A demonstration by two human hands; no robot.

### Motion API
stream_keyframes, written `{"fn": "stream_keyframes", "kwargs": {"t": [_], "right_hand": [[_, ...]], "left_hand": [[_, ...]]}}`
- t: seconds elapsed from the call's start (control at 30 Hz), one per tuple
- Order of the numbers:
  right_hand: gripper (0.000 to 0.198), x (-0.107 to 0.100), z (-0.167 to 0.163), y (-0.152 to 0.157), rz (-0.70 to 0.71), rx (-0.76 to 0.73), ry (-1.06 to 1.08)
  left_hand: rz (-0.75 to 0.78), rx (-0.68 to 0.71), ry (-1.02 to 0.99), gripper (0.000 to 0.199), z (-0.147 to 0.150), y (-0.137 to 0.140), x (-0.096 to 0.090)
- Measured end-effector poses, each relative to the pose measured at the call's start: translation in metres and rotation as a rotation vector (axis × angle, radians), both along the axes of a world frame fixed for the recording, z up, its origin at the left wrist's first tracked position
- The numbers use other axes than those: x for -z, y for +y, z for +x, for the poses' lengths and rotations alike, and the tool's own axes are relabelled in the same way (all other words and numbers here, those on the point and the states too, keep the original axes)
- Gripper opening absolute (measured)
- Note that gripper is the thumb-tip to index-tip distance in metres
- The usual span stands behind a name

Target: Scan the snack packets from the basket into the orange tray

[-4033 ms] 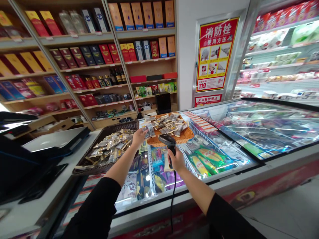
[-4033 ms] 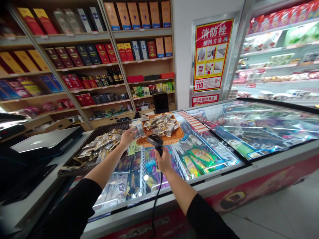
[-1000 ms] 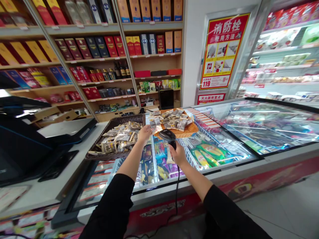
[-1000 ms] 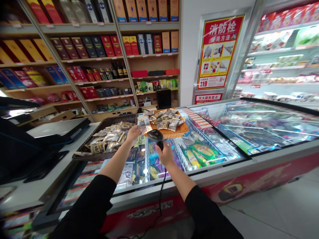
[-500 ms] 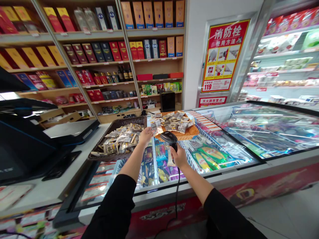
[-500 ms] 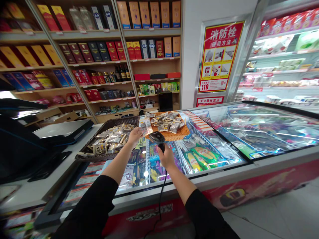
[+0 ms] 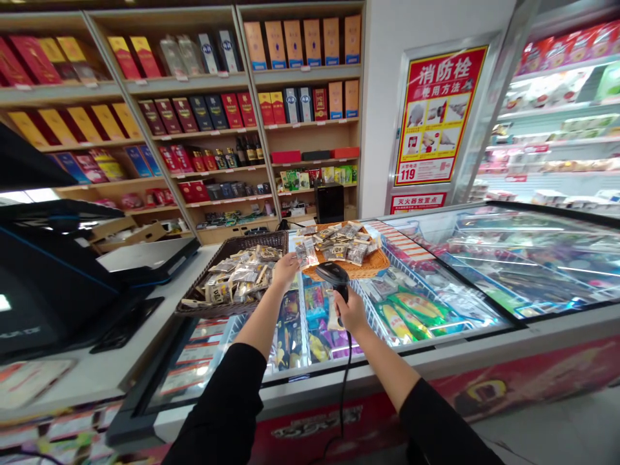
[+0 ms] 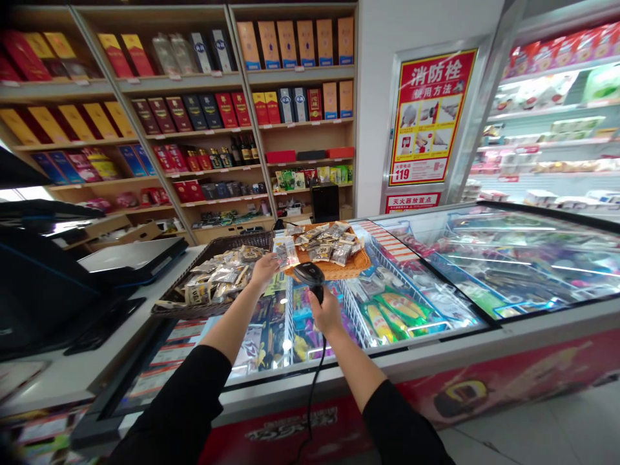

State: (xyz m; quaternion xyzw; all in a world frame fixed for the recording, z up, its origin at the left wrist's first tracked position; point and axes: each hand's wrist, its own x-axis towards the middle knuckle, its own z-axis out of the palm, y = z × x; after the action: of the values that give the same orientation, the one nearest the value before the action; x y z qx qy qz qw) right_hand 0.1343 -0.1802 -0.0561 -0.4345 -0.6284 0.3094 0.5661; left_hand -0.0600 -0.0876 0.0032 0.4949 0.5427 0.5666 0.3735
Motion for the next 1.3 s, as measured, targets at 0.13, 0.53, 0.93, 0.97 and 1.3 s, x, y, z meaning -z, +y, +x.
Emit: {"fn": "stream_keyframes", "kwargs": {"t": [0.13, 0.53, 0.93, 0.97, 1.3], "right_hand": [[0.027, 0.001, 0.001, 0.000, -0.013, -0.031, 0.057], [0.033, 0.002, 0.004, -0.002, -0.009, 0.010, 0.024], [0.030, 0.002, 0.008, -0.002, -0.026, -0.010, -0.024], [0.030, 0.002, 0.008, -0.002, -0.029, -0.013, -0.017], [0.032, 0.005, 0.007, 0.004, -0.127, -0.039, 0.260]], "left_hand": [[-0.028, 0.017, -0.023, 0.033, 0.000, -0.002, -0.002], [-0.013, 0.002, -0.057, 0.036, -0.004, 0.006, 0.007], [-0.023, -0.005, -0.079, 0.037, -0.004, 0.001, 0.002], [-0.022, -0.003, -0.077, 0.037, -0.004, 0.001, 0.003], [0.323, -0.357, 0.325, 0.039, -0.012, -0.024, -0.017]]}}
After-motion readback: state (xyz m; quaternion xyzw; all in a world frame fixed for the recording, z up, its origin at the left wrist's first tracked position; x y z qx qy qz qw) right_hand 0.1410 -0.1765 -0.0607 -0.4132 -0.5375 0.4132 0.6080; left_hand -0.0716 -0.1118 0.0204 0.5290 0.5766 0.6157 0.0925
